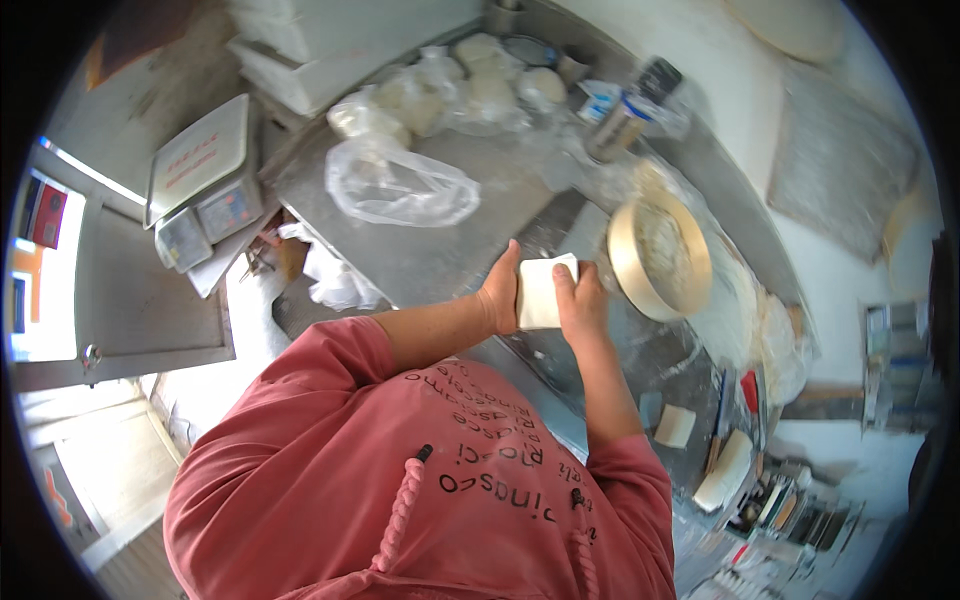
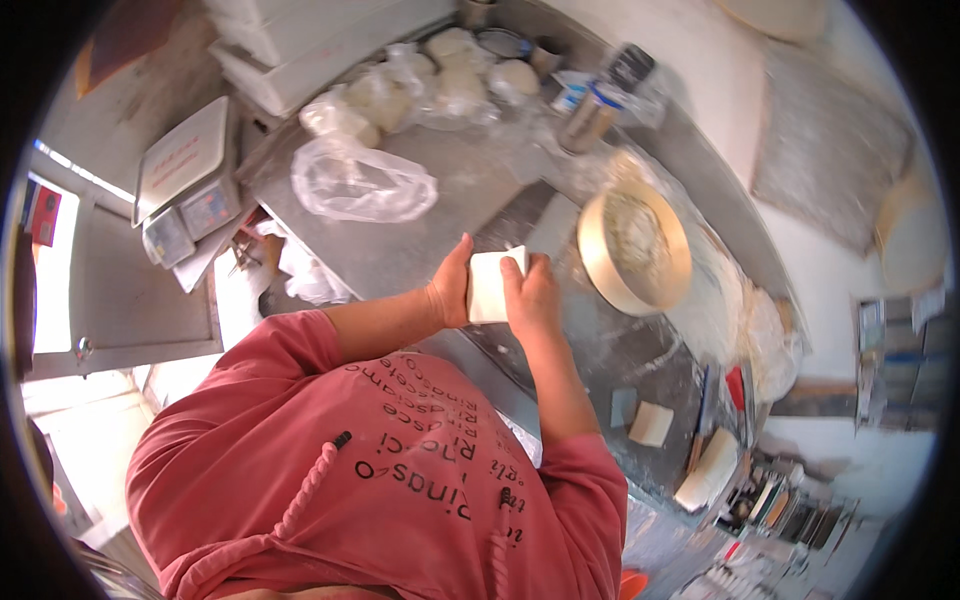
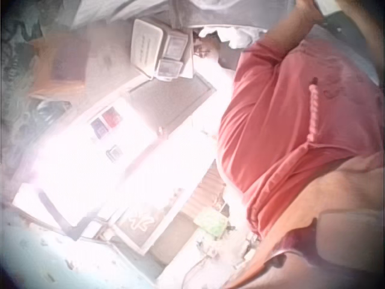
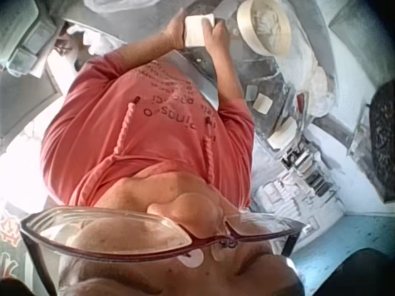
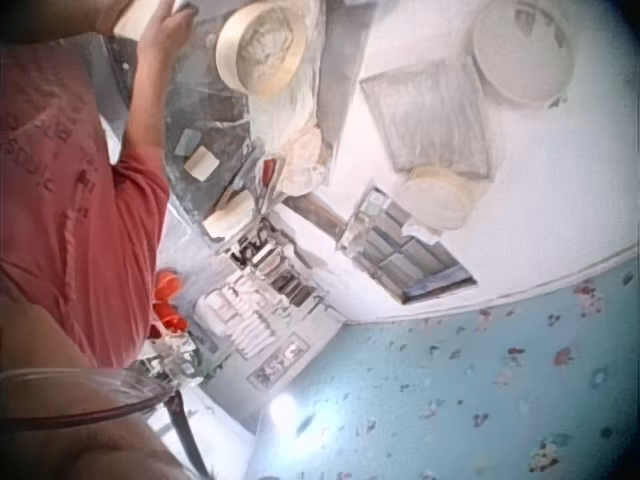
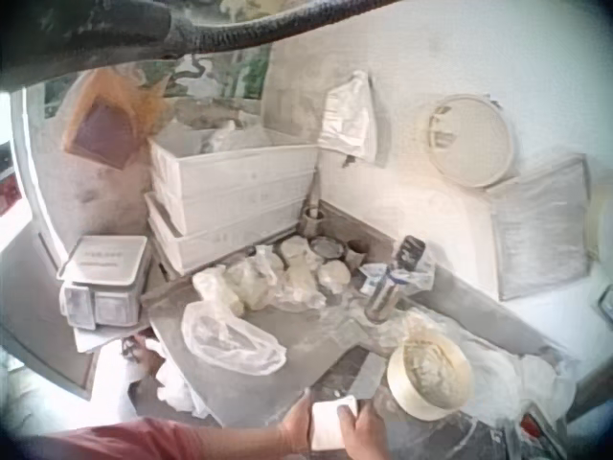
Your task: The person separates thin sheets of dough, places them into a plastic bag, and puts the bag into a white container. They then retrieve dough balls from the container and place them back on the work surface.
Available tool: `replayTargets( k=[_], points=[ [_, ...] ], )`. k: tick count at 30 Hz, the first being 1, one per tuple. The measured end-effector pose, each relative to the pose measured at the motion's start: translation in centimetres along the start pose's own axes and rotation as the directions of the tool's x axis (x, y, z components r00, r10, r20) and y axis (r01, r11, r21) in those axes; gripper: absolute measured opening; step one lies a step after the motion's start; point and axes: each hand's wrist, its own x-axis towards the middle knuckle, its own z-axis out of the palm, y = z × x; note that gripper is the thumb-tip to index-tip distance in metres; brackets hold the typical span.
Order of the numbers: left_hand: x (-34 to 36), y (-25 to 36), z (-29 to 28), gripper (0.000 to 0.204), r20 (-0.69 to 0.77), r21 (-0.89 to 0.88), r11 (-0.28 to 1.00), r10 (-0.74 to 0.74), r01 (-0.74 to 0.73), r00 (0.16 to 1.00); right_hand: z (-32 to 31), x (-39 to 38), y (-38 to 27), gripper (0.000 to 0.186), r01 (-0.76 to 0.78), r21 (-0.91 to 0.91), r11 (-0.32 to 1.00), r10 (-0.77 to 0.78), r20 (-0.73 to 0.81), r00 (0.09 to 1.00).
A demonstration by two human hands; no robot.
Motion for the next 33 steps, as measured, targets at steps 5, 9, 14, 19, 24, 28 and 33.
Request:
replayTargets(
  k=[5, 9, 14, 19, 24, 28, 33],
  points=[
    [-6.2, 7.6, -0.4, 0.065, -0.274, 0.203, 0.967, 0.207, -0.154, 0.939, 7.2, 2.4, -5.2, 0.045, -0.306, 0.538, 0.785, 0.169, 0.29, 0.942],
    [-8.9, 14.0, -3.5, 0.064, -0.205, 0.265, 0.949, 0.23, -0.172, 0.951, 12.0, 4.8, -9.2, 0.043, -0.428, 0.626, 0.652, 0.101, 0.488, 0.867],
    [-7.3, 24.4, -11.8, 0.049, -0.278, 0.798, 0.598, 0.475, -0.075, 0.835, 17.8, 9.4, -13.0, 0.039, -0.658, 0.53, 0.535, 0.304, 0.606, 0.735],
    [-5.3, 28.8, -16.1, 0.049, -0.605, 0.547, 0.837, 0.368, 0.033, 0.706, 26.2, 13.6, -12.6, 0.043, -0.698, 0.715, 0.042, 0.329, 0.65, 0.685],
    [-10.3, 29.4, -11.5, 0.063, -0.628, 0.435, 0.9, 0.338, -0.044, 0.701, 28.2, 15.2, -8.6, 0.042, -0.422, 0.354, 0.835, 0.352, 0.246, 0.903],
    [-8.6, 29.2, -16.6, 0.067, -0.639, 0.474, 0.88, 0.374, -0.038, 0.672, 26.4, 13.9, -12.5, 0.041, -0.357, 0.109, 0.928, 0.316, 0.28, 0.906],
    [-8.6, 29.4, -16.8, 0.074, -0.586, 0.411, 0.911, 0.302, -0.045, 0.752, 27.4, 13.3, -12.4, 0.044, -0.735, 0.65, 0.194, 0.163, 0.718, 0.677]
  ],
)
